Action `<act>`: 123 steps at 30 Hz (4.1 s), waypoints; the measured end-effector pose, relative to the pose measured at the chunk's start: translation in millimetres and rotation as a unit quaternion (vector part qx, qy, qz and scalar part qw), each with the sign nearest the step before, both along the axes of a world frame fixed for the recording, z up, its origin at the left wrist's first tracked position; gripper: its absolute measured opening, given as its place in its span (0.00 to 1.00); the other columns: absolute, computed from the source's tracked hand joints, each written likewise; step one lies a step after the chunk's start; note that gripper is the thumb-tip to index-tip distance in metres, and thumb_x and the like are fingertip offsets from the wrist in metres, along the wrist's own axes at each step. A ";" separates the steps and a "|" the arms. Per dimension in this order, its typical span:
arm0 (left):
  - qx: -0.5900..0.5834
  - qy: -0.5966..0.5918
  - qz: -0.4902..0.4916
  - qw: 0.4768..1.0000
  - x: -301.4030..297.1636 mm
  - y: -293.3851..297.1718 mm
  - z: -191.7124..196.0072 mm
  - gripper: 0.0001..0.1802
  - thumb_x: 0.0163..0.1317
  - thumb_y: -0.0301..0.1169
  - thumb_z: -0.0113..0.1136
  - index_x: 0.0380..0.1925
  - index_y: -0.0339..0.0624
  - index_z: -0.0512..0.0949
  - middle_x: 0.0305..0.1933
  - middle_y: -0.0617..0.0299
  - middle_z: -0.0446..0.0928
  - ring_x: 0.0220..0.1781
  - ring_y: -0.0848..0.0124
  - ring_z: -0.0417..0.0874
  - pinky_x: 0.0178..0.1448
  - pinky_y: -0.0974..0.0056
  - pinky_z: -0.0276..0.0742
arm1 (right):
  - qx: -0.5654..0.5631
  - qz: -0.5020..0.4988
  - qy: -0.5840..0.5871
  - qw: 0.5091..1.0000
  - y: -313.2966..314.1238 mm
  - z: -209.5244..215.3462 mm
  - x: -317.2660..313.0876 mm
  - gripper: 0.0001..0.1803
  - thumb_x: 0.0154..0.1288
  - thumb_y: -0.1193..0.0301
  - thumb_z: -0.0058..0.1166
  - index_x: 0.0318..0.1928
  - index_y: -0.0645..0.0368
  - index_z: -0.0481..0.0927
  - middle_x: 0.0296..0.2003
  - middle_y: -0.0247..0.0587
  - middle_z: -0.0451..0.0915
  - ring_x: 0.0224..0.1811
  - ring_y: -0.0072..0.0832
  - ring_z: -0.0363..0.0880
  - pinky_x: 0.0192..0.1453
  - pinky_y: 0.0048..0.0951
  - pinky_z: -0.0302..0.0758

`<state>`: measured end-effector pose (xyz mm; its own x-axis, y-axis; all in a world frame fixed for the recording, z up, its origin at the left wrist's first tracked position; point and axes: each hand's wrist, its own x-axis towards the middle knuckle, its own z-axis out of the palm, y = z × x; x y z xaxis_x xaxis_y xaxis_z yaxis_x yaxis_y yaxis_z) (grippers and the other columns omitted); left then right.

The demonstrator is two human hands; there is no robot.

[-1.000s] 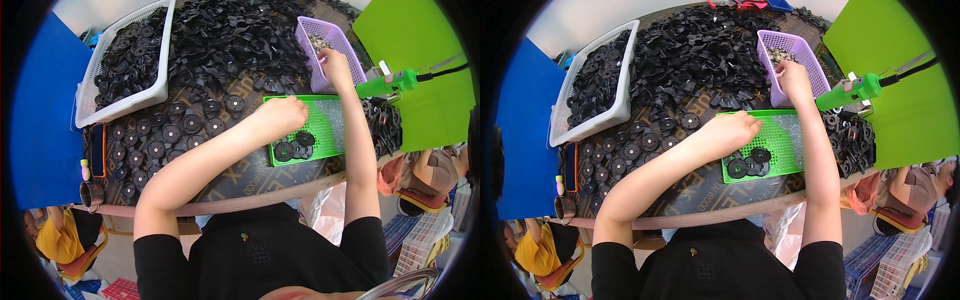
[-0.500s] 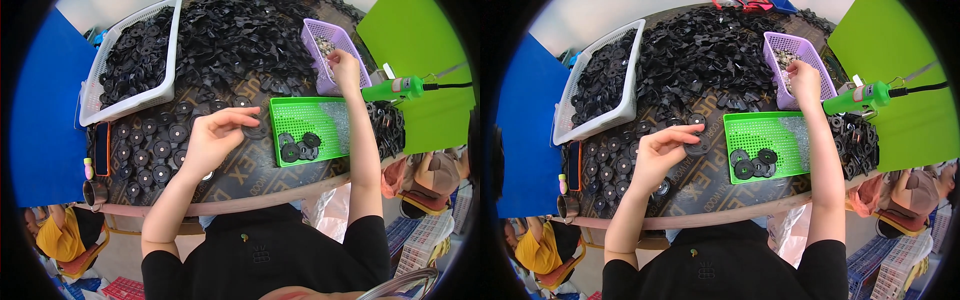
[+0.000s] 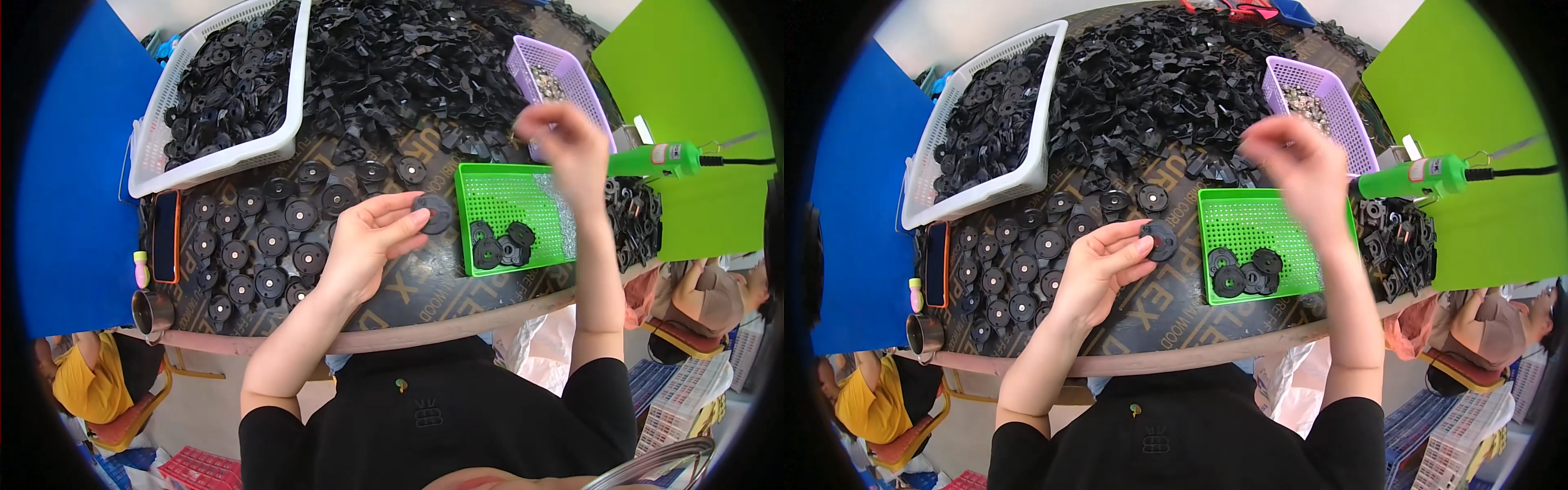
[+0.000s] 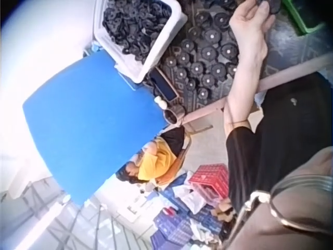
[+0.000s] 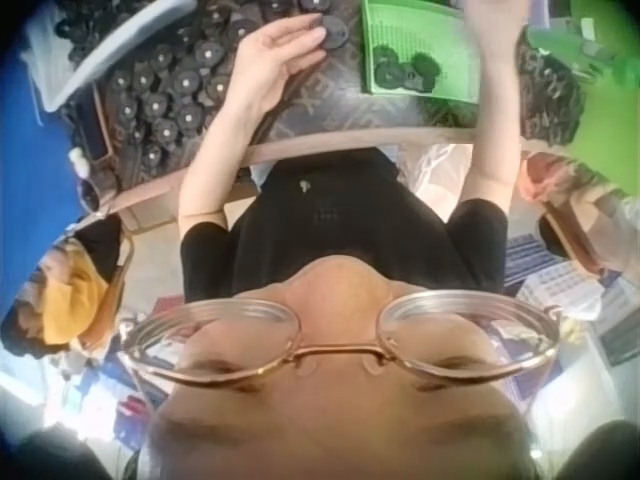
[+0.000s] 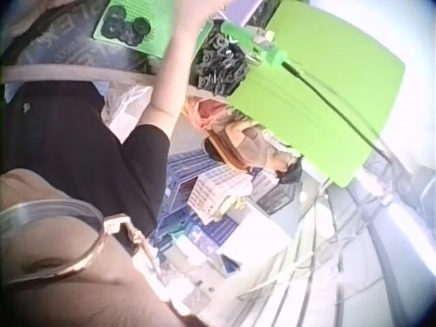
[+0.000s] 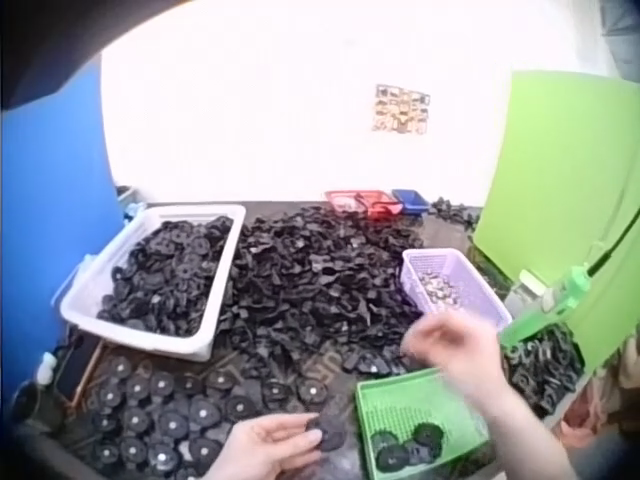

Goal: The person assembles plastic parts by taking round plastic bases, inserting metal pieces into their centers, and snapping plastic covers onto the bases by hand.

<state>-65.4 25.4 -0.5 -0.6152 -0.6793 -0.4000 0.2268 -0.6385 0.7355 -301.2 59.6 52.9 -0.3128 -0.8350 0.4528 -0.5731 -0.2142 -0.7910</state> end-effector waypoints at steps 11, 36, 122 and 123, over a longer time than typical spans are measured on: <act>0.065 0.068 -0.002 0.996 9.8 -2.8 -3.6 0.15 0.63 0.30 0.53 0.47 0.34 0.74 0.42 0.57 0.78 0.40 0.71 0.82 0.45 0.68 0.81 | -0.093 0.205 0.228 0.947 19.4 -29.9 68.6 0.13 0.44 0.82 0.59 0.35 0.60 0.79 0.30 0.38 0.79 0.35 0.34 0.79 0.36 0.30 0.78; 0.065 0.067 -0.006 0.996 10.5 0.6 -0.5 0.13 0.63 0.30 0.53 0.45 0.33 0.74 0.41 0.58 0.79 0.42 0.70 0.81 0.50 0.64 0.78 | 0.093 -0.275 0.531 0.796 -16.8 1.8 -41.9 0.19 0.53 0.78 0.53 0.48 0.54 0.77 0.50 0.44 0.75 0.52 0.39 0.72 0.55 0.36 0.70; -0.838 -0.296 -0.117 0.442 10.2 9.0 -6.8 0.10 0.47 0.28 0.53 0.31 0.36 0.72 0.47 0.51 0.76 0.53 0.62 0.76 0.55 0.63 0.73 | 0.449 -0.087 0.287 0.841 -79.4 -64.1 -144.0 0.19 0.58 0.65 0.45 0.43 0.66 0.78 0.41 0.64 0.77 0.46 0.49 0.77 0.50 0.40 0.71; -0.839 -0.301 -0.124 0.435 6.2 4.1 -7.7 0.10 0.47 0.28 0.53 0.31 0.37 0.72 0.47 0.51 0.76 0.53 0.62 0.76 0.55 0.63 0.74 | 0.422 -0.125 0.327 0.836 -76.8 -60.8 -136.3 0.16 0.57 0.66 0.45 0.36 0.67 0.79 0.38 0.64 0.77 0.44 0.52 0.77 0.47 0.43 0.71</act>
